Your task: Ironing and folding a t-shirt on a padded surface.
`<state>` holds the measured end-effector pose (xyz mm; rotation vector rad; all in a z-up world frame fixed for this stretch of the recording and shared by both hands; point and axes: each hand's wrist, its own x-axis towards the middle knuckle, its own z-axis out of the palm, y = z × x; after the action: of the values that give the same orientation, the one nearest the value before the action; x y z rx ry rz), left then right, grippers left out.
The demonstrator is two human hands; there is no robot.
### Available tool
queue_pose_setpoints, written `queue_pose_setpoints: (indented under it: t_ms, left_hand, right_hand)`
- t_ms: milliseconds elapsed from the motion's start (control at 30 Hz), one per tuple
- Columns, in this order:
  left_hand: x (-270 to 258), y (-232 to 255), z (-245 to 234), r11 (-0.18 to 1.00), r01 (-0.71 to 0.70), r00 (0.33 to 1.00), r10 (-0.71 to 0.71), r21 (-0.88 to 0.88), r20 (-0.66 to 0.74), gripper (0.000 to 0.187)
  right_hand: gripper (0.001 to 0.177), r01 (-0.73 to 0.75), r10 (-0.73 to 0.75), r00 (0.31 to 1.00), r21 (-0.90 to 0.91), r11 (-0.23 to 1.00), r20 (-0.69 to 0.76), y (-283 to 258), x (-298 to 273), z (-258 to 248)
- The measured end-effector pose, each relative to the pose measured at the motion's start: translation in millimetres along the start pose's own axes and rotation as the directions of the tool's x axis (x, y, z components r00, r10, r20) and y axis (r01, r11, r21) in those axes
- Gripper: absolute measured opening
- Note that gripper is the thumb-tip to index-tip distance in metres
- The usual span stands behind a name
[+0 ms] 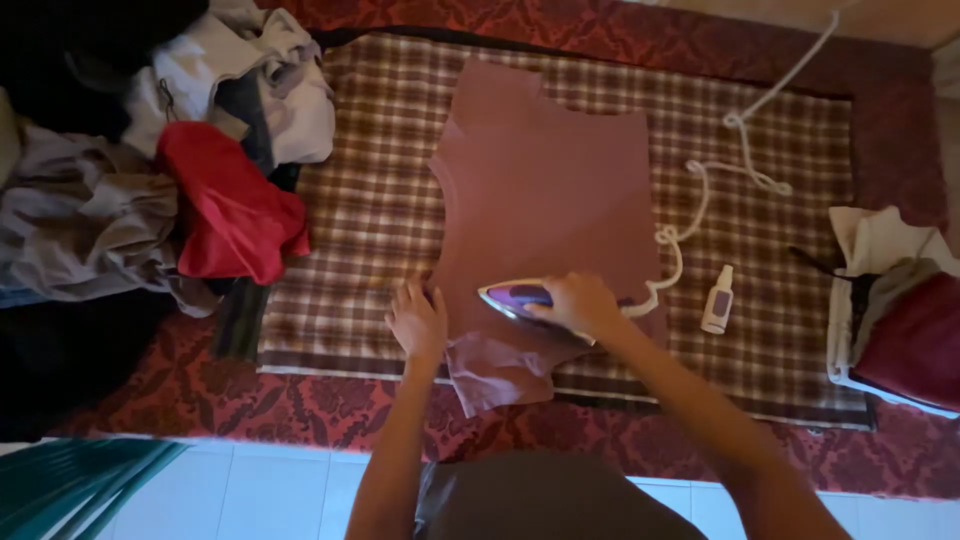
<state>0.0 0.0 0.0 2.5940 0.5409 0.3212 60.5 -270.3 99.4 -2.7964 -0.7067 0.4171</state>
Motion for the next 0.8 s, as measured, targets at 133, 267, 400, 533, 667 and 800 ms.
queue_pose_setpoints:
  t_ms: [133, 267, 400, 533, 667, 800]
  left_hand:
    - [-7.9, 2.7, 13.6, 0.971, -0.069, 0.997, 0.062, 0.227, 0.036, 0.059]
    - [-7.1, -2.0, 29.3, 0.942, -0.179, 0.983, 0.162, 0.284, 0.083, 0.055]
    - [-4.6, -3.3, 31.8, 0.873, -0.201, 0.977, 0.210, 0.444, 0.030, 0.056]
    - [-5.7, 8.6, 13.7, 0.891, -0.207, 0.977, 0.208, 0.403, 0.042, 0.054]
    - [-5.8, 21.3, 26.5, 0.874, -0.301, 0.936, 0.348, 0.382, -0.056, 0.041]
    - [-36.6, 56.0, 45.1, 0.764, -0.641, 0.761, 0.621, 0.070, 0.186, 0.028]
  right_hand:
    - [0.057, -0.021, 0.027, 0.994, 0.051, 0.998, -0.109, -11.1, -18.8, 22.6]
    - [0.060, 0.022, -0.007, 0.982, 0.077, 0.997, -0.191, -11.9, -24.7, 32.9]
    - [0.065, -0.195, 0.197, 0.975, 0.025, 0.980, -0.108, 1.7, -10.3, 18.7]
    - [0.062, -0.199, 0.199, 0.972, 0.019, 0.980, -0.128, 43.6, -2.3, -7.3]
    - [0.060, -0.101, 0.094, 0.992, -0.081, 0.992, -0.089, 86.3, 0.6, -33.6]
    - [0.058, -0.064, 0.061, 0.997, -0.075, 0.995, -0.044, 112.3, 1.1, -44.8]
